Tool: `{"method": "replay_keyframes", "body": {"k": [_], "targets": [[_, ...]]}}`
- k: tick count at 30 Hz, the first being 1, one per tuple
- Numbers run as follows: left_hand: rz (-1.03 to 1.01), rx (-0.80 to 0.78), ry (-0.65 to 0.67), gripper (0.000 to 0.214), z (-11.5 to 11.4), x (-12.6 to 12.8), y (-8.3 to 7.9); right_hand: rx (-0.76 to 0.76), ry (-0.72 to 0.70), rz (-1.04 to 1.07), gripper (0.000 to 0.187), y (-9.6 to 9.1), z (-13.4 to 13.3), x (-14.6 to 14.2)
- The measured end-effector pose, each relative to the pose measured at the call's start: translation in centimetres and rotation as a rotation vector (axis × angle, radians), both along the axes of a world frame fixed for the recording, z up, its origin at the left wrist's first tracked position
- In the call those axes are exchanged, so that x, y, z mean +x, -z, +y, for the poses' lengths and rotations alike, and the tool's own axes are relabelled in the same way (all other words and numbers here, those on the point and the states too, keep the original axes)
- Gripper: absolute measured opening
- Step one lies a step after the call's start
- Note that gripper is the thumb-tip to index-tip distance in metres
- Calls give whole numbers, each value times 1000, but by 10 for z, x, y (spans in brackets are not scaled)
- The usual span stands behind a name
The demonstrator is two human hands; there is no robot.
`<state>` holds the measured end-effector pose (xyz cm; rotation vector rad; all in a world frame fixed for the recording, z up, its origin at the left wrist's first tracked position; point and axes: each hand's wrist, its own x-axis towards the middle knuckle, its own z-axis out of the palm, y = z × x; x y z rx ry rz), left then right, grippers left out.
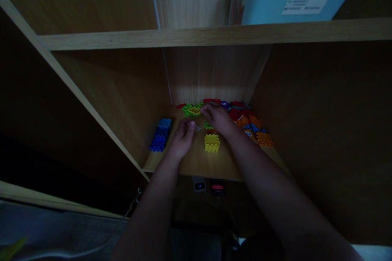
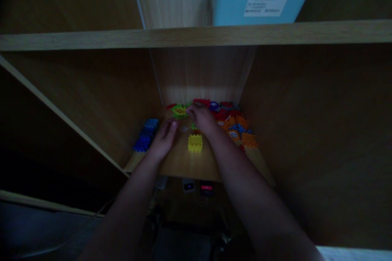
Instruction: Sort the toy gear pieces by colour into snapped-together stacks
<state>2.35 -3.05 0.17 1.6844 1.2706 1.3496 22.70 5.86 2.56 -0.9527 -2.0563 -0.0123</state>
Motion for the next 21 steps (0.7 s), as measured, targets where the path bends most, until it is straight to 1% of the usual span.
{"method": "replay_keyframes", "body": {"k": [4, 6, 9, 12, 13, 16, 19, 21], "targets": [[-122, -18, -4, 60, 8, -1, 12, -32, -55, -17, 12, 1, -3, -7], [-121, -4, 8, 58, 9, -1, 13, -68, -73, -62, 10, 1, -4, -8], [14, 49, 32, 44, 9, -1, 12, -135, -58, -138, 11, 2, -3, -6], [191, 152, 45, 28, 9, -1, 12, -194, -29, -180, 12, 2, -2, -2], [234, 194, 56, 30, 9, -2, 13, -214, -19, -183, 12, 2, -1, 0], [331, 285, 116, 52, 9, -3, 17, -252, 20, -178, 17, 3, 0, 5], [420, 291, 160, 65, 9, -4, 20, -252, 59, -215, 23, 3, 2, 9], [470, 279, 160, 66, 10, -3, 22, -254, 77, -265, 24, 4, 3, 12]]}}
